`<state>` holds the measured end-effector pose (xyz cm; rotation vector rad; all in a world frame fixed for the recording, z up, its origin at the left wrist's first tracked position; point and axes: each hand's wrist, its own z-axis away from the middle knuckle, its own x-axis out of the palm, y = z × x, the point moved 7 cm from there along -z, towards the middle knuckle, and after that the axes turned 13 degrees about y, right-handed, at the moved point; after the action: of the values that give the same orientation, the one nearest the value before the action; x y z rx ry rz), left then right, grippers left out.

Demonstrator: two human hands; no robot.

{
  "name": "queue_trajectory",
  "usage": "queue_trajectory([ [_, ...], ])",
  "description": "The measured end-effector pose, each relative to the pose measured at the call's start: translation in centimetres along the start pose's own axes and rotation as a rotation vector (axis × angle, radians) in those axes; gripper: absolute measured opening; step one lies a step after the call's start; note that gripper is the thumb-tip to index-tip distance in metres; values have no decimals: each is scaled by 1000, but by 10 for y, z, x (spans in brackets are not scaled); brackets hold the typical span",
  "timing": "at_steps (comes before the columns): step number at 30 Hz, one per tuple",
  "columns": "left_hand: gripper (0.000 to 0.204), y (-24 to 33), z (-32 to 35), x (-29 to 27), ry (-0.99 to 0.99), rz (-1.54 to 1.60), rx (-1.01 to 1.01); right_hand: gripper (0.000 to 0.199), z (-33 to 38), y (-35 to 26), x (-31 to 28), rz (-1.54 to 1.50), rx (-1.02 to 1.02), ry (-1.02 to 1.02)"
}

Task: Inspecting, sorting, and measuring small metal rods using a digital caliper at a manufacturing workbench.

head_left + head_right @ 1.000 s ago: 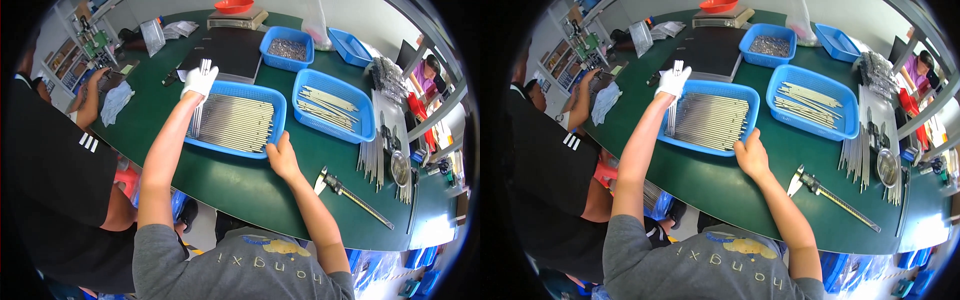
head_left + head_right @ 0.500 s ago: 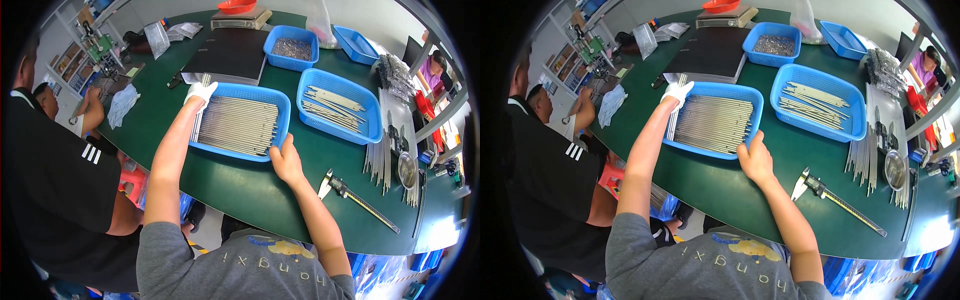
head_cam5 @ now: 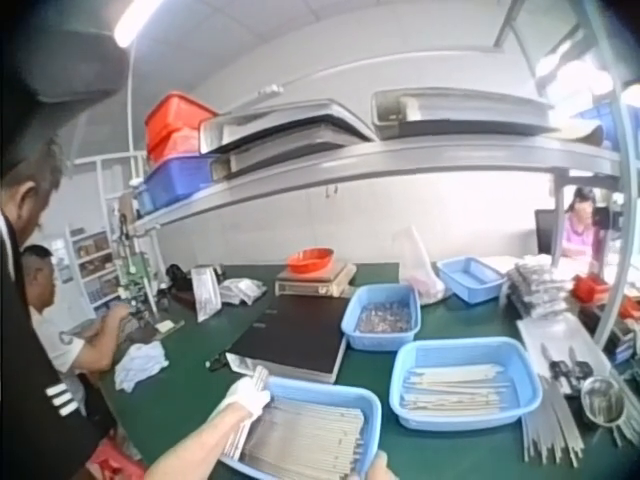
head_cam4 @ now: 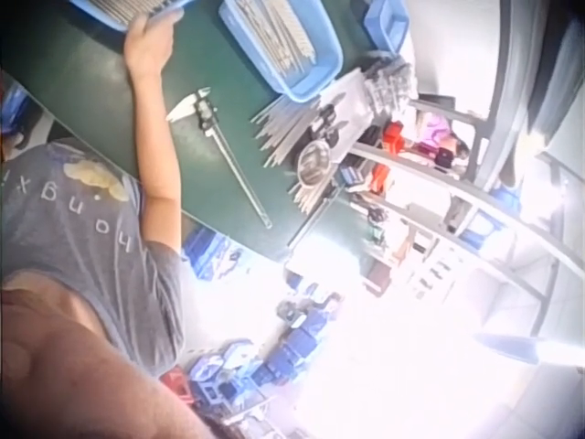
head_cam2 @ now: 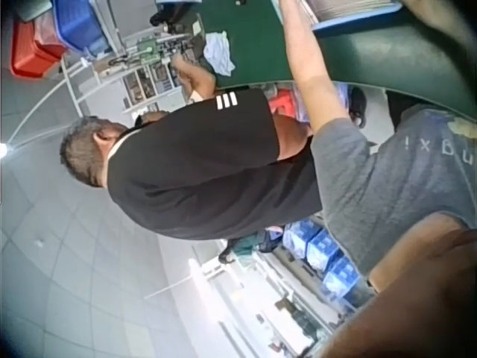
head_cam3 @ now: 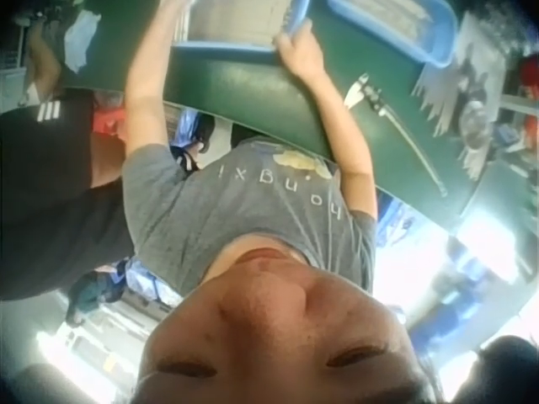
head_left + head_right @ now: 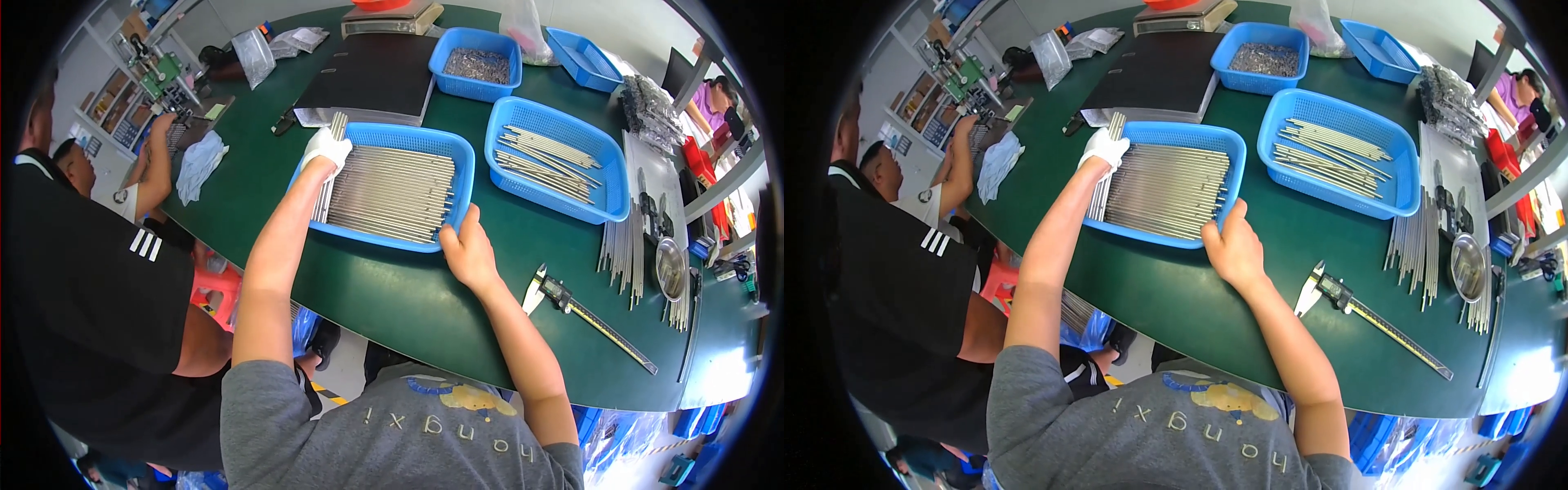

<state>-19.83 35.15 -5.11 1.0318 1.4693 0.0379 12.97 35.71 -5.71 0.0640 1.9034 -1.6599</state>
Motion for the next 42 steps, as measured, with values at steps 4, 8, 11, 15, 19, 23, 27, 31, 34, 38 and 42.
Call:
queue_trajectory([
  [4, 33, 25, 1, -23, 21, -164, 119, 44, -1, -6, -2, 18, -71, 49],
  [8, 51, 44, -5, -31, -195, -298, 189, 44, 2, -7, -1, 45, -57, 28],
  [11, 61, 42, 16, -27, -368, -476, 191, 44, 1, -8, -3, 45, -56, 25],
  [15, 65, 27, 34, -24, -321, -497, 177, 43, 0, -7, -2, 67, -55, 20],
  [19, 68, 21, 38, -27, -272, -516, 121, 43, 1, -8, -3, 53, -38, 13],
  [23, 66, 30, 44, -33, -95, -601, 64, 43, 0, -10, -2, 54, -46, 12],
  [27, 56, 49, 52, -30, -41, -668, 175, 43, 1, -11, -5, 39, -58, 25],
  [31, 54, 56, 61, -31, 35, -795, 282, 44, 1, -9, -4, 37, -40, 4],
  [34, 52, 76, 72, -42, -30, -803, 447, 43, 2, -7, -4, 43, -33, 6],
  [38, 48, 72, 81, -41, -98, -721, 557, 42, 0, -8, -3, 37, -46, 5],
  [42, 53, 65, 86, -44, -129, -707, 470, 40, 1, -11, -1, 50, -42, -14],
])
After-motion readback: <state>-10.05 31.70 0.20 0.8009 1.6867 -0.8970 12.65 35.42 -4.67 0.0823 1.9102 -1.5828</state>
